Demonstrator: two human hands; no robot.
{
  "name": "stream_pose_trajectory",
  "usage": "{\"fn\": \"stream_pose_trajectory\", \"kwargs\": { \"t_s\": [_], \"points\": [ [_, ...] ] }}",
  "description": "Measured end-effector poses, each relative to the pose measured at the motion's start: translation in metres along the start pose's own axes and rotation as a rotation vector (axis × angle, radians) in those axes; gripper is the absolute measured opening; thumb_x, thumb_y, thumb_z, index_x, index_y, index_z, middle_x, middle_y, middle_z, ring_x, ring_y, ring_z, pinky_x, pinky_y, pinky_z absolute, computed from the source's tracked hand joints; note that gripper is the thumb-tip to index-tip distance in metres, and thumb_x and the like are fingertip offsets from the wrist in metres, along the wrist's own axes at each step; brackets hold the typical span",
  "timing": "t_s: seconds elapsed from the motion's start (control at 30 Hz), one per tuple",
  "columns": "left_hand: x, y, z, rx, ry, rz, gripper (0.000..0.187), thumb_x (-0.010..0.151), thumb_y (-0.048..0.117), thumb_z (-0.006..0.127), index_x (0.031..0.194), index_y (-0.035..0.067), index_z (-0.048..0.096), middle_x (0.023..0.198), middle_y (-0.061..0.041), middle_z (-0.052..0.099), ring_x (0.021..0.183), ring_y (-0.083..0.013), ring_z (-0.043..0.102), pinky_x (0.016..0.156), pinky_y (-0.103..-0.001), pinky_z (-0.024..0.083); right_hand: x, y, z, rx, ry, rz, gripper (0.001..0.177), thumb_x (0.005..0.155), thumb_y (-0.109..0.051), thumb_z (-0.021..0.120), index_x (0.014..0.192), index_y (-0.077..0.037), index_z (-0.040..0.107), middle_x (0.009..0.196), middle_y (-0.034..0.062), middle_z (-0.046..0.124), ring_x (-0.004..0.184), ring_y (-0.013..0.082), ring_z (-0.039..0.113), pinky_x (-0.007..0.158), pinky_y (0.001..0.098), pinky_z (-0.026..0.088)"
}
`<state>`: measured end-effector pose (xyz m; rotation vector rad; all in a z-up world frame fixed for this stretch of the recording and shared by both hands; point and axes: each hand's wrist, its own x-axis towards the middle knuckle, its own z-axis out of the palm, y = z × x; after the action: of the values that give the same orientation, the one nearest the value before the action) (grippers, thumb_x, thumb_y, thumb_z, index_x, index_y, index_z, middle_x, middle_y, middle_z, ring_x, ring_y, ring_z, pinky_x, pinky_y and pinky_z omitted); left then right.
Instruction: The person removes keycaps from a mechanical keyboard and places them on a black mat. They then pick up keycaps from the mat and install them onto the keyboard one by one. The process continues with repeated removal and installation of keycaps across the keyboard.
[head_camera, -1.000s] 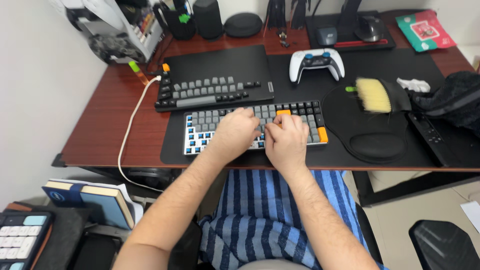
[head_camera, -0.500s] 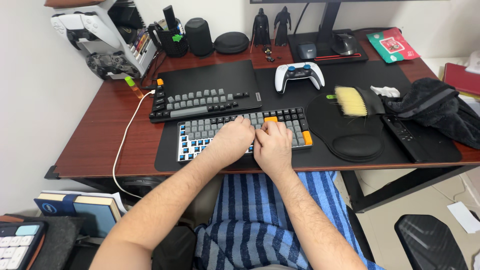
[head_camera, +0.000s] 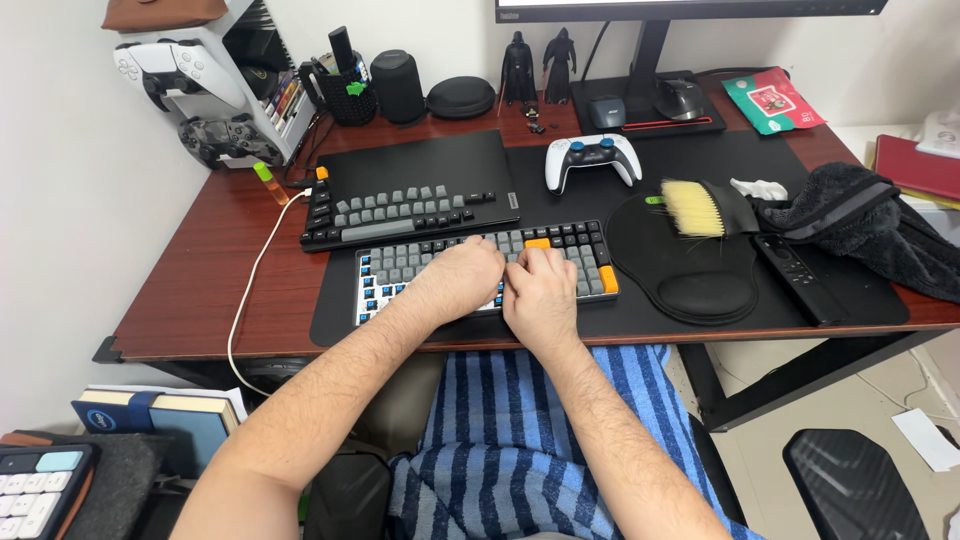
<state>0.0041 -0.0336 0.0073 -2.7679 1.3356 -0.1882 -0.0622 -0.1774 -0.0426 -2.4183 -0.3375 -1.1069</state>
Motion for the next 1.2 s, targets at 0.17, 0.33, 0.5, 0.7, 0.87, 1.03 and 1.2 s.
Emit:
{"fn": "stream_pose_trajectory", "kwargs": {
  "t_s": [0.17, 0.33, 0.5, 0.7, 0.87, 1.03, 1.2],
  "points": [
    [-0.001, -0.001, 0.0, 0.007, 0.008, 0.017, 0.019, 0.086, 0.014, 0.068, 0.097, -0.002, 0.07, 0.101, -0.017, 0.068, 0.1, -0.03, 0.064, 0.089, -0.04, 0.057, 0.0, 0.002, 0.002, -0.004, -0.013, -0.009, 0.003, 0.082, -0.007, 0.069, 0.084, -0.008, 0.071, 0.092, 0.004, 0.061, 0.096, 0.0254, 0.057, 0.086, 0.0432, 0.04],
    [-0.004, -0.001, 0.001, 0.004, 0.072, 0.037, 0.022, 0.082, 0.014, 0.071, 0.098, -0.002, 0.069, 0.101, -0.017, 0.068, 0.1, -0.0304, 0.065, 0.089, -0.039, 0.057, 0.001, 0.0, 0.002, 0.006, 0.005, -0.009, 0.006, 0.084, -0.009, 0.069, 0.089, -0.007, 0.071, 0.095, 0.0047, 0.062, 0.099, 0.0258, 0.058, 0.087, 0.0429, 0.041],
    [-0.009, -0.004, -0.014, -0.137, 0.224, 0.036, 0.021, 0.084, 0.016, 0.072, 0.094, -0.002, 0.068, 0.099, -0.016, 0.068, 0.1, -0.0335, 0.063, 0.092, -0.042, 0.054, 0.005, -0.005, -0.005, 0.105, 0.127, 0.049, 0.014, 0.091, -0.015, 0.071, 0.098, -0.004, 0.073, 0.098, 0.0069, 0.065, 0.097, 0.0297, 0.059, 0.085, 0.045, 0.043],
    [-0.02, 0.001, -0.038, -0.315, 0.371, 0.015, 0.024, 0.082, 0.016, 0.074, 0.1, 0.001, 0.066, 0.099, -0.013, 0.067, 0.101, -0.0332, 0.063, 0.092, -0.042, 0.054, 0.023, -0.004, -0.008, 0.795, -0.185, 0.557, 0.024, 0.101, -0.024, 0.062, 0.101, -0.003, 0.074, 0.077, 0.0015, 0.071, 0.07, 0.0108, 0.063, 0.066, 0.0291, 0.05],
    [-0.025, 0.015, -0.046, -0.337, 0.521, 0.059, 0.023, 0.086, 0.012, 0.072, 0.104, 0.001, 0.064, 0.107, -0.013, 0.066, 0.105, -0.0327, 0.063, 0.093, -0.041, 0.054, 0.028, -0.004, -0.012, 0.837, -0.16, 0.643, 0.023, 0.099, -0.021, 0.064, 0.101, -0.001, 0.076, 0.074, -0.0014, 0.069, 0.065, 0.0033, 0.056, 0.06, 0.0235, 0.047],
    [-0.022, 0.01, -0.037, -0.32, 0.593, 0.103, 0.023, 0.089, 0.011, 0.069, 0.109, 0.0, 0.063, 0.111, -0.014, 0.065, 0.108, -0.0337, 0.062, 0.095, -0.043, 0.054, 0.024, -0.001, -0.01, 0.812, -0.038, 0.604, 0.017, 0.097, -0.016, 0.07, 0.101, -0.001, 0.077, 0.073, -0.0006, 0.066, 0.061, 0.0045, 0.051, 0.055, 0.0243, 0.043],
    [0.007, -0.076, -0.051, -0.171, 0.573, -0.186, 0.015, 0.086, 0.017, 0.077, 0.091, 0.004, 0.072, 0.099, -0.014, 0.07, 0.101, -0.0357, 0.063, 0.092, -0.047, 0.053, 0.012, 0.004, -0.018, 0.503, 0.158, 0.308, 0.012, 0.095, -0.013, 0.074, 0.098, -0.002, 0.071, 0.086, 0.0039, 0.067, 0.076, 0.0129, 0.061, 0.067, 0.0279, 0.05]
  ]
}}
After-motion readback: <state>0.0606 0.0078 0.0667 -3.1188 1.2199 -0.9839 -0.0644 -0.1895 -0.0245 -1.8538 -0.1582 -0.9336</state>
